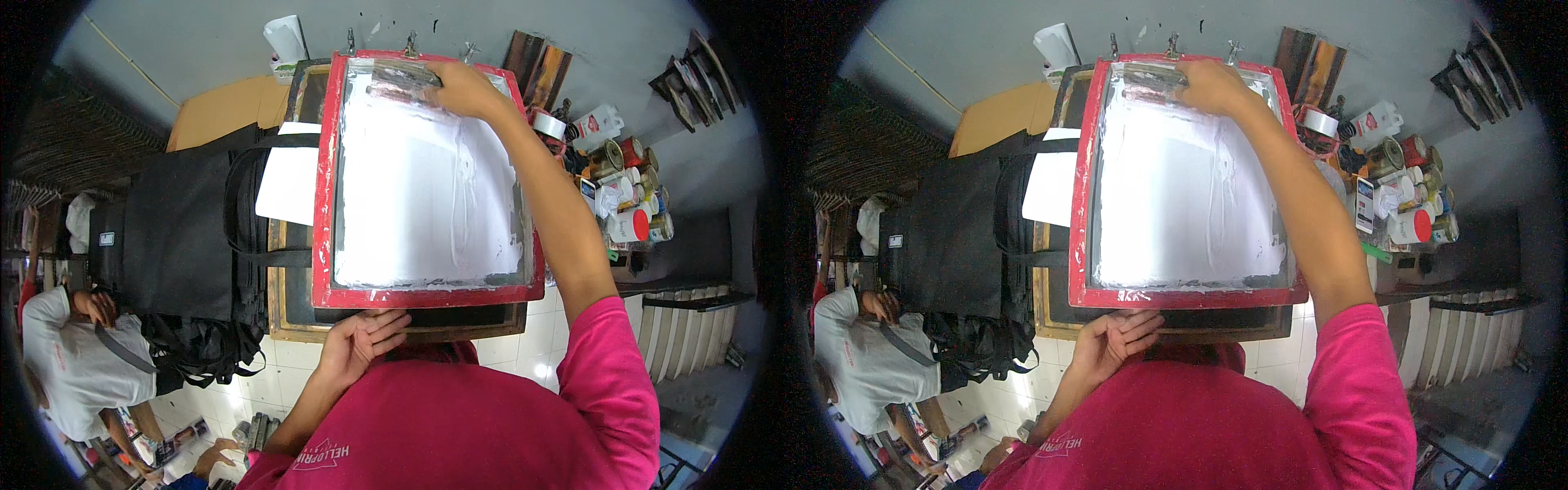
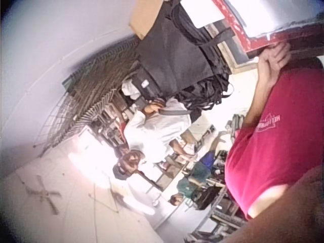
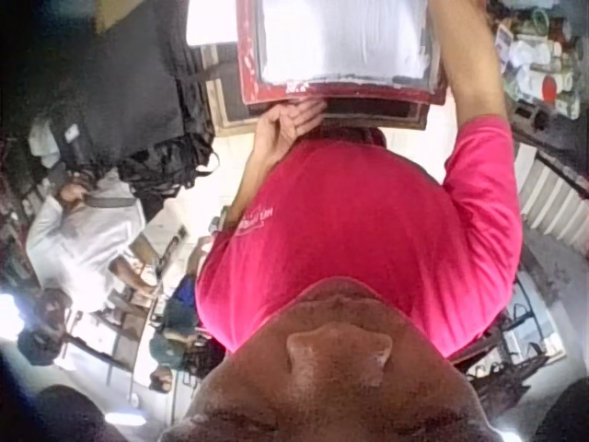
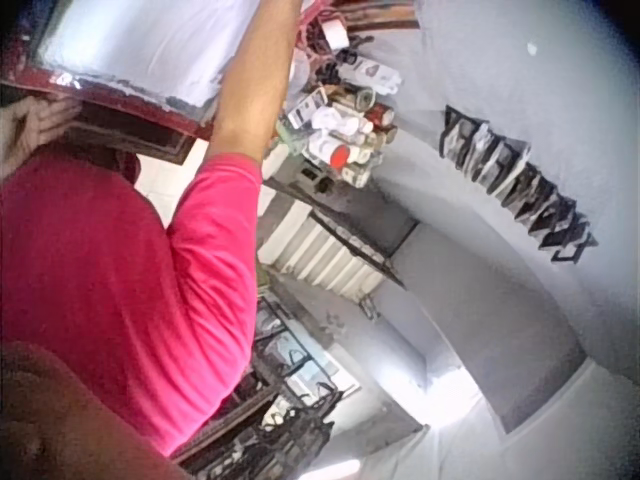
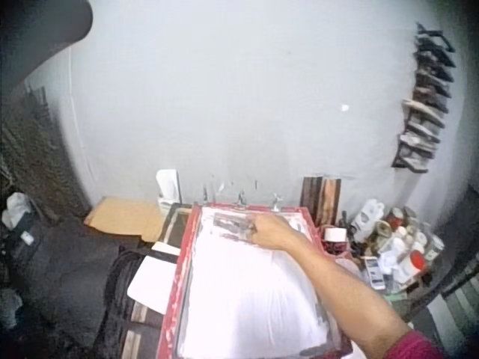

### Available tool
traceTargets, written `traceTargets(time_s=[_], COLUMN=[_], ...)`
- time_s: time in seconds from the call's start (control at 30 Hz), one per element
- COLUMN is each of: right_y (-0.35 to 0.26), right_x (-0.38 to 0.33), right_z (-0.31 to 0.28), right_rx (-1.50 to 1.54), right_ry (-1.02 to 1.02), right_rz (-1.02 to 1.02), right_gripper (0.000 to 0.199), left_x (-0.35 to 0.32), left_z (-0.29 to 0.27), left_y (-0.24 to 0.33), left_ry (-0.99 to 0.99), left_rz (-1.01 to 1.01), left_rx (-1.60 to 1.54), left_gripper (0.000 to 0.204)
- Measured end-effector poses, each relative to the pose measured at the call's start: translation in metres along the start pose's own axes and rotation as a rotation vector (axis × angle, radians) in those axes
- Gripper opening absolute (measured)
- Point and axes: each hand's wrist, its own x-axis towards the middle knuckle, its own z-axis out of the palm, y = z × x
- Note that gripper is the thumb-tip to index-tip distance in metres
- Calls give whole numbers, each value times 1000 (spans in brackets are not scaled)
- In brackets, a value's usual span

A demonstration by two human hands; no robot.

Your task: The person performs screen printing on black tote bags by placing each bag onto a flat surface, lowering a screen over it, and using a squeegee to spread white ink across the screen's surface.

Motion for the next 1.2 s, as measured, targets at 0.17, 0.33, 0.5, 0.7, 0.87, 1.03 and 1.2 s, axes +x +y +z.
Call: traceTargets(time_s=[0.17, 0.33, 0.5, 0.7, 0.87, 1.03, 1.2], right_y=[0, -4, -14, -24, -43, -64, -87], right_x=[10, -14, -31, -70, -108, -152, -200], right_z=[36, 30, 36, 41, 42, 46, 50], right_rx=[-209, -197, -153, -151, -139, -134, -100], right_ry=[67, 59, 78, 93, 75, 64, 136], right_rz=[-54, -71, -143, -149, -135, -143, -194], right_gripper=[40, 33, 28, 26, 24, 21, 16], left_x=[7, 93, 164, 148, 116, 88, 55], left_z=[32, 117, 131, 120, 106, 85, 67], left_y=[47, 136, 211, 192, 160, 128, 95], left_ry=[-52, 139, 80, 95, 93, 46, 36], left_rz=[176, 1214, 1441, 1253, 1219, 1301, 1279], left_rx=[698, 1492, 1898, 1997, 1938, 1954, 1947], left_gripper=[35, 31, 30, 30, 26, 23, 23])
